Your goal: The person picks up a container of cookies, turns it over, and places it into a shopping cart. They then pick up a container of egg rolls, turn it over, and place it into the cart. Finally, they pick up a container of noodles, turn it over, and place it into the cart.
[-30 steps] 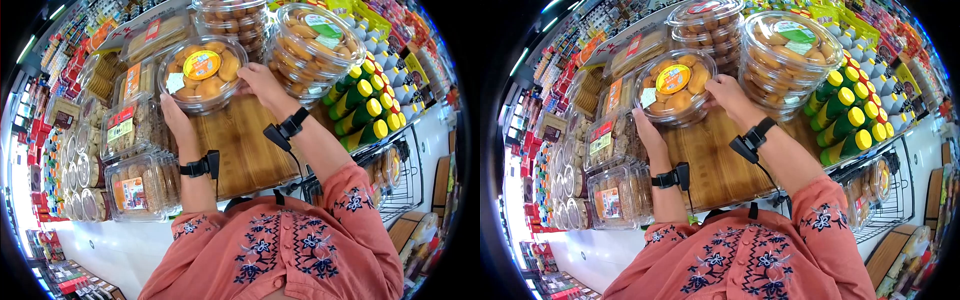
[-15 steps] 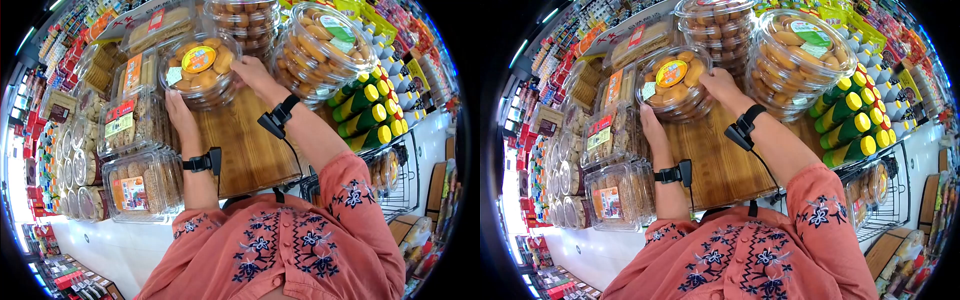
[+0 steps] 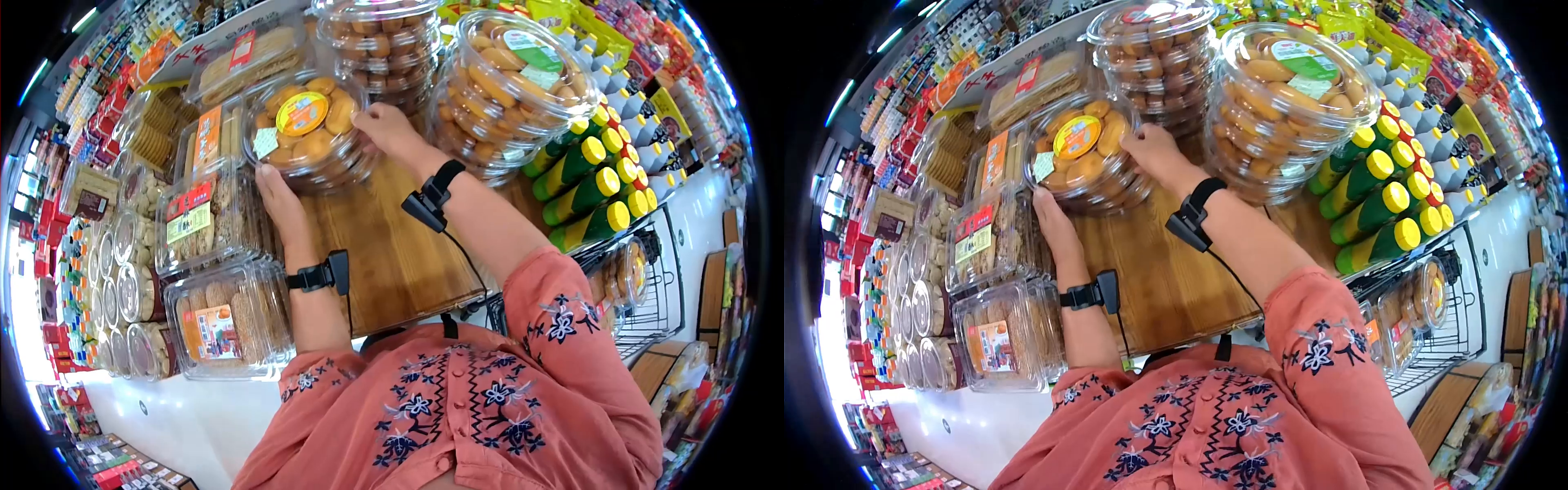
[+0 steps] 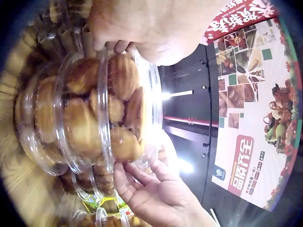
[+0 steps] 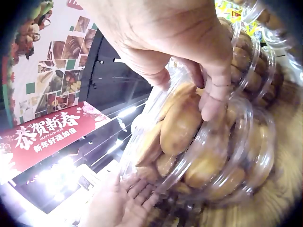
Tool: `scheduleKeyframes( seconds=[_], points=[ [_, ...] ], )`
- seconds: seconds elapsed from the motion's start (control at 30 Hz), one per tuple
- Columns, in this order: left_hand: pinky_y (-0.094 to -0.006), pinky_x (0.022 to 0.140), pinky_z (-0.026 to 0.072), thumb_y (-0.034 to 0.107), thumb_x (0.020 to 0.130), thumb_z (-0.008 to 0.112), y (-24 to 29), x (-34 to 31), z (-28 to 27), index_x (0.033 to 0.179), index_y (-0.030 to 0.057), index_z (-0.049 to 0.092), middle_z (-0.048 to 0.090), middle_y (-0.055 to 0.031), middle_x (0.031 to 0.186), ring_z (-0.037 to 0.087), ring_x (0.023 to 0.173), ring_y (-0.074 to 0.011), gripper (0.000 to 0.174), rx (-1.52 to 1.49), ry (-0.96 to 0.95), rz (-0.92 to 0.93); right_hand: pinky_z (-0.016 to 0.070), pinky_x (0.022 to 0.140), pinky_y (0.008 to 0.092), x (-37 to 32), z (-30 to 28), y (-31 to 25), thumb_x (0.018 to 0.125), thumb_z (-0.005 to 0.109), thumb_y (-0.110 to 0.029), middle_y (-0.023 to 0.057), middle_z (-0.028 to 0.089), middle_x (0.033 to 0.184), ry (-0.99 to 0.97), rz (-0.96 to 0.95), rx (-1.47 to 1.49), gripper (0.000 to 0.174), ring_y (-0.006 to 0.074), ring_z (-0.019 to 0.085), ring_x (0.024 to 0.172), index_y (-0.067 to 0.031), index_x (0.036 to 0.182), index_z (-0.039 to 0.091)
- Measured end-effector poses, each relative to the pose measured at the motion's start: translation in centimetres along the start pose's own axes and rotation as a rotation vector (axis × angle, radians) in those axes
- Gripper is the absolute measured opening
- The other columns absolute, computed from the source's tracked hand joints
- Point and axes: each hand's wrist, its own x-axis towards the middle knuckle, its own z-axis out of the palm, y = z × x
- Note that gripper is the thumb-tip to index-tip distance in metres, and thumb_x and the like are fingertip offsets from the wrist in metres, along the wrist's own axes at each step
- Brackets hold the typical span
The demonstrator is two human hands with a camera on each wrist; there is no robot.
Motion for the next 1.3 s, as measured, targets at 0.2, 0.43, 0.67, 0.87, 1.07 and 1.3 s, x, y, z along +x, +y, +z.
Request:
scheduleKeyframes(
  seconds=[0.2,0.43,0.67,0.87,1.07,1.3],
  points=[
    [-0.0383,0.109,0.0343,0.044,0.107,0.035,-0.5,0.3,0.5,0.139,-0.0083,0.045,0.051,-0.0225,0.139,0.048,0.126,-0.0309,0.062,0.034,0.032,0.005,0.0526,0.056,0.033,0.8,0.2,0.7,0.092,0.065,-0.038,0.011,0.066,0.081,0.094,-0.027,-0.059,0.042,0.0182,0.062,0.059,0.0037,0.099,0.062],
    [-0.0377,0.106,0.0352,0.045,0.108,0.034,-0.4,0.1,0.6,0.134,-0.0092,0.047,0.052,-0.0191,0.136,0.049,0.122,-0.028,0.062,-0.05,0.024,0.012,0.0538,0.065,0.0326,-0.2,-0.7,2.3,0.098,0.056,-0.036,0.0093,0.064,0.091,0.111,0.034,0.097,0.041,0.018,0.063,0.076,0.0025,0.111,0.061],
    [-0.0357,0.118,0.0238,0.053,0.107,0.03,-1.4,-2.6,0.9,0.15,-0.0059,0.032,0.035,-0.0166,0.155,0.034,0.142,-0.0254,0.073,-0.277,0.059,-0.129,0.0516,0.067,0.0333,-0.1,-3.1,6.7,0.1,0.05,-0.031,0.0024,0.061,0.083,0.123,0.067,0.212,0.031,0.015,0.059,0.072,-0.0018,0.103,0.061],
    [-0.0424,0.119,0.0233,0.071,0.099,0.03,-5.3,-2.6,0.4,0.157,0.0049,0.023,0.028,-0.0141,0.16,0.029,0.147,-0.0292,0.088,-0.433,0.029,-0.335,0.0452,0.103,0.0425,3.8,-3.2,10.2,0.103,0.051,-0.033,0.0131,0.053,0.136,0.229,0.308,0.385,0.052,0.0281,0.053,0.123,-0.0013,0.142,0.043],
    [-0.0489,0.112,0.0338,0.073,0.094,0.041,-6.8,-2.0,0.4,0.158,0.0122,0.021,0.032,-0.0146,0.157,0.033,0.143,-0.0325,0.091,-0.472,0.053,-0.502,0.0453,0.097,0.0396,8.4,-3.0,13.5,0.101,0.052,-0.03,0.0096,0.055,0.129,0.258,0.395,0.577,0.042,0.0255,0.054,0.114,-0.0058,0.134,0.05],
    [-0.0456,0.102,0.0448,0.046,0.1,0.051,-7.5,-1.8,0.0,0.153,0.0103,0.032,0.047,-0.0126,0.145,0.046,0.133,-0.029,0.067,-0.374,0.034,-0.51,0.0462,0.091,0.0375,10.5,-2.2,13.0,0.098,0.052,-0.026,0.0057,0.06,0.115,0.358,0.365,0.838,0.03,0.0215,0.056,0.103,-0.0092,0.122,0.057]
  ],
)
